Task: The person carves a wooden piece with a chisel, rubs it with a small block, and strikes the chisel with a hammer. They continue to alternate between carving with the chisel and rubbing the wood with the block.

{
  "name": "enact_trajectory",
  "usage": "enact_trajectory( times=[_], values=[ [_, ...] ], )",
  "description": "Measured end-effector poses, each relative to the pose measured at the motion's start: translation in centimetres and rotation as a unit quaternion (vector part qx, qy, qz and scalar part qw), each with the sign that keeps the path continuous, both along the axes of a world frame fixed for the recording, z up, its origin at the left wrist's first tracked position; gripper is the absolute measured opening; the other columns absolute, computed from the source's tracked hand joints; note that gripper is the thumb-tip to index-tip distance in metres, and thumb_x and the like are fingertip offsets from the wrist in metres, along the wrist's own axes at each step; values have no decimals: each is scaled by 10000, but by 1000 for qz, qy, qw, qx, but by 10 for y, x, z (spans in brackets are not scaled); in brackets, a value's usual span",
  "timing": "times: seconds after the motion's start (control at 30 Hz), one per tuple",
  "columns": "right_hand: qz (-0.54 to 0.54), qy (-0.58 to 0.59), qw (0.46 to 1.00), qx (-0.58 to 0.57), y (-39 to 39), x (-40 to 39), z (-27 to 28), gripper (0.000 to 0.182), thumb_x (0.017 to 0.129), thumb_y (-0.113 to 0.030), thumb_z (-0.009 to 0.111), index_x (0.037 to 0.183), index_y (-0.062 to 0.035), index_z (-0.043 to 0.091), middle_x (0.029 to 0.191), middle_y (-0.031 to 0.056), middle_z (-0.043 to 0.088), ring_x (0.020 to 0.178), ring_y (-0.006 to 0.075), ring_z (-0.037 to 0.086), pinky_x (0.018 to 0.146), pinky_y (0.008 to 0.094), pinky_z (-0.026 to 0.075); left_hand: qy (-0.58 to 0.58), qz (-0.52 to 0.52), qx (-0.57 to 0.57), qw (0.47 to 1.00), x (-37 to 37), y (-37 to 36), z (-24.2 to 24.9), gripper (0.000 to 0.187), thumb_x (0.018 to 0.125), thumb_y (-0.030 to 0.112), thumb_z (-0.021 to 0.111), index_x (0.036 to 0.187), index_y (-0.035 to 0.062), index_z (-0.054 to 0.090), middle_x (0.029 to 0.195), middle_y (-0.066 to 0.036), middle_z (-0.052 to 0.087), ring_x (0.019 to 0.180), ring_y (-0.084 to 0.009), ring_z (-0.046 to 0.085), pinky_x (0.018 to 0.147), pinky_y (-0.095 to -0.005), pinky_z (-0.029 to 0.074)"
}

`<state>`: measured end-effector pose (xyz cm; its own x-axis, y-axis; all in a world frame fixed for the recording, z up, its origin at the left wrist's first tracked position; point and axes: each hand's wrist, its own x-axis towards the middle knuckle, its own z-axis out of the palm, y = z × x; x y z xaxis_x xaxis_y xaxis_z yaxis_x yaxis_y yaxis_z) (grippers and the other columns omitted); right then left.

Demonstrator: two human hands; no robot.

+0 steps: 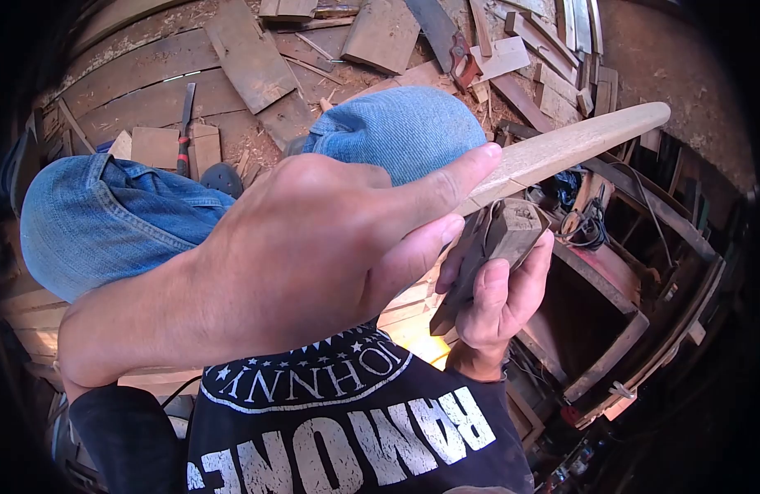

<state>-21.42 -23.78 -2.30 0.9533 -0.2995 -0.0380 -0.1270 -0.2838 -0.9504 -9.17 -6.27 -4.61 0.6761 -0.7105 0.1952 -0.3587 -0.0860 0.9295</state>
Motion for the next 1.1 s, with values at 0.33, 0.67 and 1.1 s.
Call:
enact_trajectory(
  times=[0.33, 0.67, 1.1],
  values=[
    [83, -15, 973, -214, -14, 4, 2, 442, 978, -209, 519, 1294, 71, 390, 879, 87, 582, 533, 88, 487, 446, 205, 372, 36, -34, 44, 998, 1, 0, 4, 486, 924, 94, 609, 1398, 31, 527, 524, -93, 505, 441, -194, 532, 451, -335, 432],
    [33, 8, 989, -146, -6, 2, 0, 368, 997, -198, 497, 1239, 62, 400, 765, 62, 551, 495, 78, 474, 419, 199, 345, 40, -59, 82, 994, 5, 1, 9, 506, 935, 107, 598, 1424, 33, 493, 535, -102, 501, 469, -234, 540, 469, -355, 432],
    [35, -16, 981, -191, -11, 7, 7, 364, 992, -202, 496, 1238, 60, 441, 879, 69, 585, 588, 61, 491, 498, 199, 379, 3, -67, 96, 993, 4, 1, 12, 500, 940, 124, 592, 1424, 41, 497, 522, -79, 488, 462, -236, 533, 457, -366, 422]
  ],
)
